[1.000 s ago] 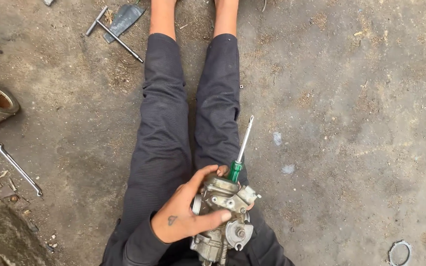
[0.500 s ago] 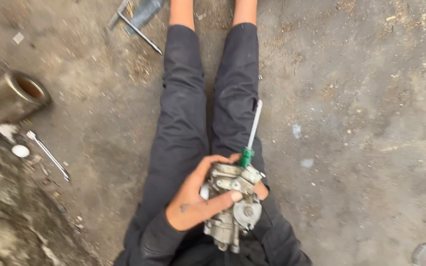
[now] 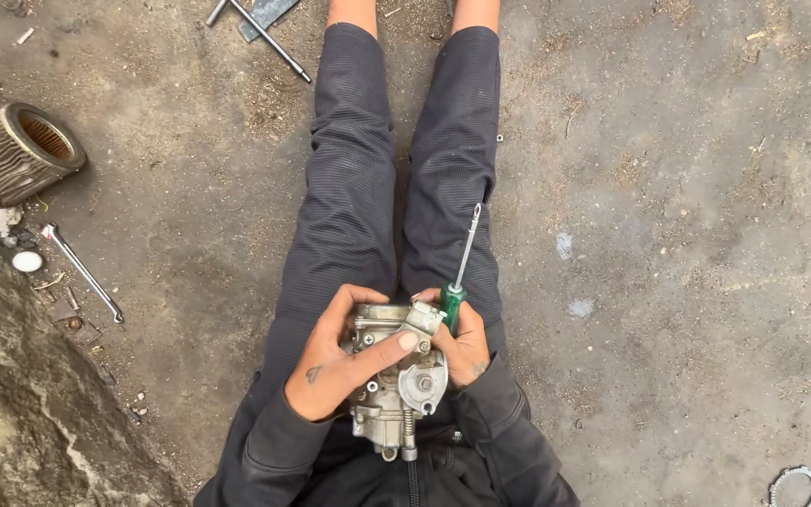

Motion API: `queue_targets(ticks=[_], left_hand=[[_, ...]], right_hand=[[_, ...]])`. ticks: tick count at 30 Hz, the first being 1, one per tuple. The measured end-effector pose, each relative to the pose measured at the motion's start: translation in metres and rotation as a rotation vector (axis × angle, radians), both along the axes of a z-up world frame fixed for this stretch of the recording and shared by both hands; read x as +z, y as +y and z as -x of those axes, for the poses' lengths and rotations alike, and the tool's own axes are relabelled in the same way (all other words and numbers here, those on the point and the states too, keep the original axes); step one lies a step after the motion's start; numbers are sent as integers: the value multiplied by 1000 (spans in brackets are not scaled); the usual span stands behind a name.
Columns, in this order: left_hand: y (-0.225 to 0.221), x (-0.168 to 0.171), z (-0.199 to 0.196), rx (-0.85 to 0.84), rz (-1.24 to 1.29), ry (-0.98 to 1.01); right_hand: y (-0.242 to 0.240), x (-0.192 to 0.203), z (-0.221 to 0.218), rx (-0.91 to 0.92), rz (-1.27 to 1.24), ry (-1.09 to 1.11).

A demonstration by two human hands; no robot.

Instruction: The recorder is disassembling and repairing a motorcycle carburetor using a screwdriver.

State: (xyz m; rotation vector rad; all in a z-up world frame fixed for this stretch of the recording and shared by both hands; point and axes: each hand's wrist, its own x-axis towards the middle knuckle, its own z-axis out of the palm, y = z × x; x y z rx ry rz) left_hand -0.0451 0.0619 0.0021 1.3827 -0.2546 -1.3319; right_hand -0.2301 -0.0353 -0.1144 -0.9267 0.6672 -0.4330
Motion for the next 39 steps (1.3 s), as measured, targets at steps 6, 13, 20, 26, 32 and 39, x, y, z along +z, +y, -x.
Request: queue_targets(ticks=[6, 13, 20, 26, 32, 39], left_hand=[[2, -4, -2, 18, -3, 33], [10, -4, -8, 43, 7, 125], [17, 6, -10, -63, 144, -127], [6, 7, -1, -180, 156, -269], [4, 0, 3, -162, 71, -177], [3, 10, 4, -184, 117, -279]], right_hand=[[-2, 11, -6, -14, 95, 74], [-1, 6, -2, 31, 91, 71], [-10, 17, -11, 63, -44, 41], [-9, 16, -11, 6, -132, 37], [-9, 20, -13, -24, -81, 82], [-12, 26, -13, -13, -77, 124]])
